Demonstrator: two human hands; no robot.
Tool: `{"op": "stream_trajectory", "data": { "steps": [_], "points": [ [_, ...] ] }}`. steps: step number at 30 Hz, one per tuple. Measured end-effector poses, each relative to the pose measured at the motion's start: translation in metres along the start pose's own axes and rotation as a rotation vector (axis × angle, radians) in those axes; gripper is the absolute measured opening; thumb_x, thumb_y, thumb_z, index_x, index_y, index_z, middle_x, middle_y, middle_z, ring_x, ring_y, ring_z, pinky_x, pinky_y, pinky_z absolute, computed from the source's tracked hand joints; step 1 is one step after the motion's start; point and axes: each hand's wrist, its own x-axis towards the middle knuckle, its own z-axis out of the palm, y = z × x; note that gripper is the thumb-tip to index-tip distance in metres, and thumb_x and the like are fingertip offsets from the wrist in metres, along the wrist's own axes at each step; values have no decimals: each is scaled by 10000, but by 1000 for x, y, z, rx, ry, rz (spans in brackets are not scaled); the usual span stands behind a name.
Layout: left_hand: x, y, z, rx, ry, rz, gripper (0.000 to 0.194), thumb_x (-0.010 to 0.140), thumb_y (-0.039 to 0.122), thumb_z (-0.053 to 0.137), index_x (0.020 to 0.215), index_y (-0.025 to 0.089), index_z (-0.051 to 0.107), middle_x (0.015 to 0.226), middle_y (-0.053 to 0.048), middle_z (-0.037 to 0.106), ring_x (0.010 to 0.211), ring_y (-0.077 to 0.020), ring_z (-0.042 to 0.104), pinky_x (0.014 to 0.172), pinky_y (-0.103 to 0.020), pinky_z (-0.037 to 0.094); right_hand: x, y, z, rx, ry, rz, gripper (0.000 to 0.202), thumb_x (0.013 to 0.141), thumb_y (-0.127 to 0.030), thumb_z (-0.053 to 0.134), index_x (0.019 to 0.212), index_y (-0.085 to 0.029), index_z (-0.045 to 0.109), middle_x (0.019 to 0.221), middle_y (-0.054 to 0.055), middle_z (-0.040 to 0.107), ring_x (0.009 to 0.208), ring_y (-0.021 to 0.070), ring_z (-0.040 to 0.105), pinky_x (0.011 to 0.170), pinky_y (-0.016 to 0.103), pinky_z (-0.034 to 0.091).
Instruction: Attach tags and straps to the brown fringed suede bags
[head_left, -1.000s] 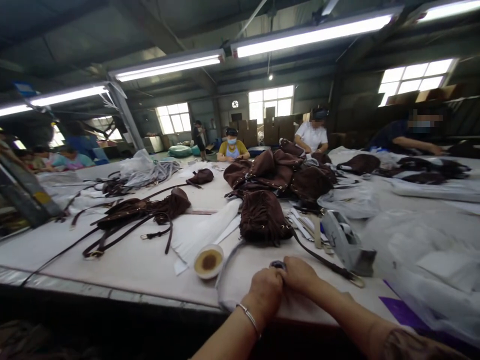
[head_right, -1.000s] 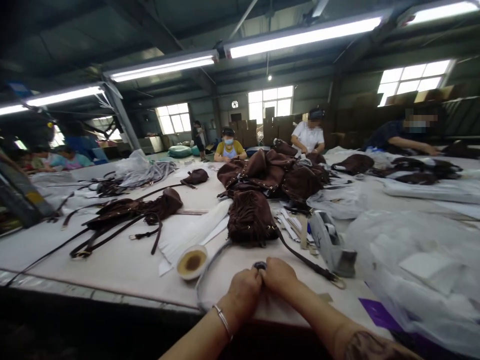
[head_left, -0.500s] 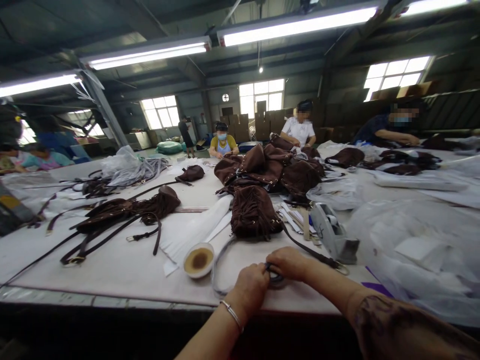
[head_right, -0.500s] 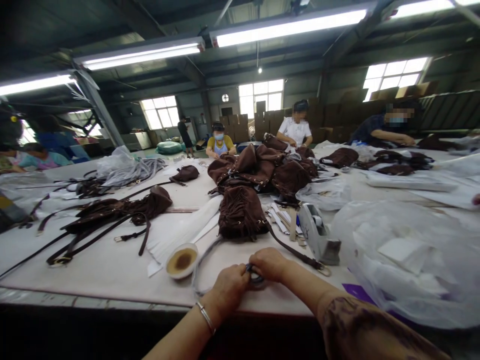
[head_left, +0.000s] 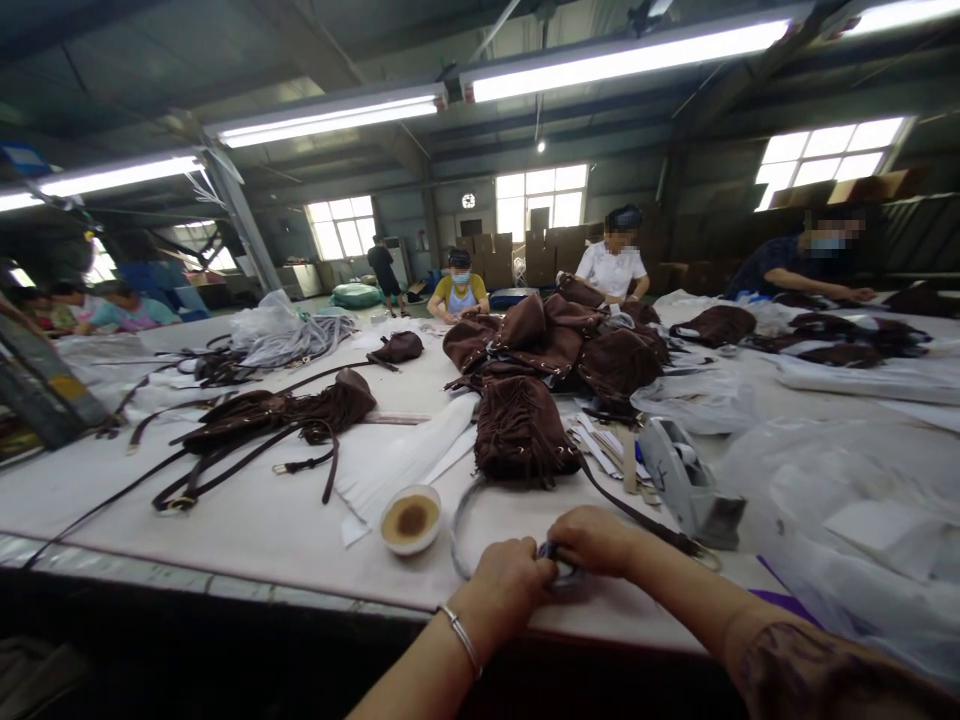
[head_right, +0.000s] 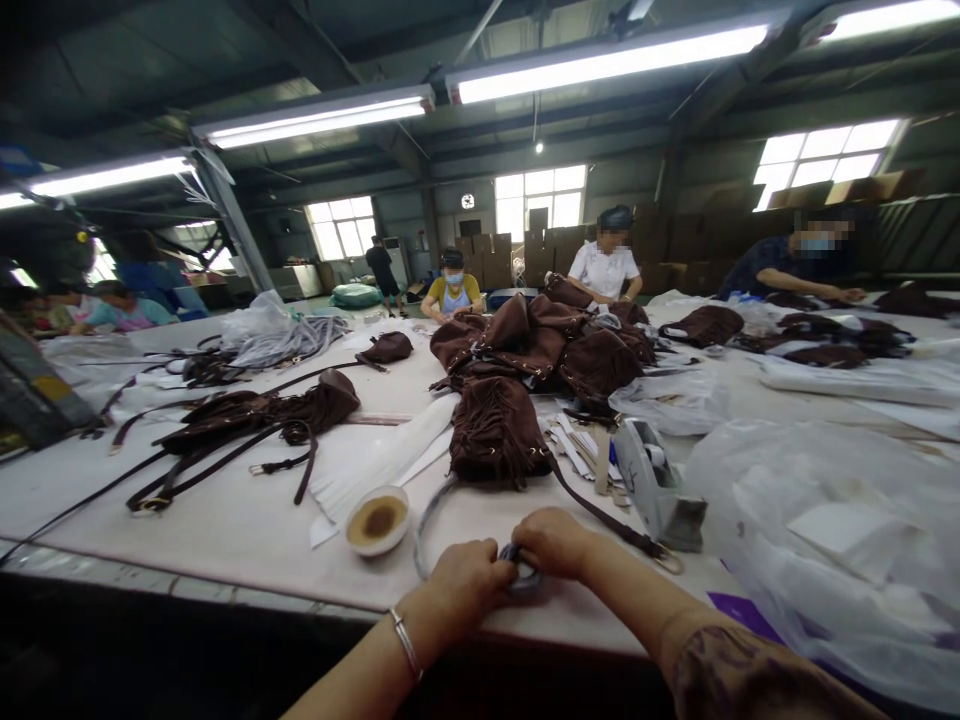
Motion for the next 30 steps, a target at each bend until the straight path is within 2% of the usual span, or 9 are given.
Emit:
{"op": "stream_trajectory", "data": {
  "steps": [3, 6, 8, 11, 15, 19, 22, 26, 30],
  "points": [
    [4, 8, 5, 2, 9, -38, 173, 937, 241, 520, 1019, 222, 672, 949, -64, 670, 855, -237, 653, 716, -335, 518, 0, -4, 5, 18, 57, 140, 237, 883, -355, 541, 953, -227, 727, 999, 67, 739, 967, 236, 662, 785, 293, 426],
    [12, 31, 17, -25, 74, -188, 261, 963, 141, 422, 1057, 188, 660, 1003, -86, 677, 903, -244, 652, 751, -354, 527, 1, -13, 13, 1, 104, 365, 317, 898, -381, 511, 996, -158, 714, 1010, 149, 726, 949, 279, 670, 747, 324, 438],
    [14, 43, 22, -37, 94, -269, 292, 973, 116, 386, 1048, 173, 662, 1010, -98, 679, 928, -252, 650, 766, -363, 530, 1, -16, 18, -14, 106, 425, 334, 906, -326, 479, 1016, -111, 709, 991, 198, 723, 920, 301, 679, 723, 342, 442],
    [8, 46, 20, -39, 75, -211, 244, 971, 138, 427, 1039, 166, 660, 1016, -102, 679, 935, -261, 647, 763, -367, 533, 2, -15, 18, -17, 81, 359, 283, 875, -257, 497, 971, -125, 728, 980, 187, 733, 918, 294, 682, 733, 338, 440],
    [-6, 29, 9, -37, 68, -53, 242, 933, 344, 586, 1144, 231, 621, 1031, -71, 674, 891, -269, 640, 747, -399, 538, 0, -4, 14, -11, 33, 136, 232, 855, -302, 550, 913, -178, 737, 959, 128, 742, 917, 265, 673, 760, 316, 429],
    [-9, 21, 6, -15, 32, -113, 215, 948, 394, 552, 1065, 241, 648, 952, -73, 669, 868, -272, 640, 737, -410, 532, -2, 2, 12, -33, 36, -44, 227, 867, -285, 534, 922, -171, 722, 944, 114, 731, 875, 248, 669, 738, 312, 417],
    [-1, 32, 15, -15, 55, -164, 177, 958, 231, 507, 1049, 200, 656, 962, -92, 669, 903, -275, 641, 758, -413, 529, -4, 0, 14, 5, 92, 43, 214, 868, -308, 545, 917, -187, 715, 952, 97, 724, 897, 244, 665, 737, 308, 416],
    [11, 53, 29, -43, 123, -250, 249, 948, 117, 453, 1113, 141, 638, 992, -116, 674, 913, -285, 643, 768, -429, 529, -5, -6, 23, 9, 147, 360, 262, 844, -348, 578, 962, -153, 707, 968, 141, 722, 915, 287, 669, 728, 331, 430],
    [8, 53, 26, -80, 104, -208, 208, 955, 153, 470, 1039, 153, 660, 975, -117, 680, 915, -283, 643, 768, -423, 517, -4, -8, 28, -12, 108, 327, 242, 850, -212, 520, 931, -116, 727, 949, 174, 728, 893, 286, 677, 738, 337, 432]
  ]
}}
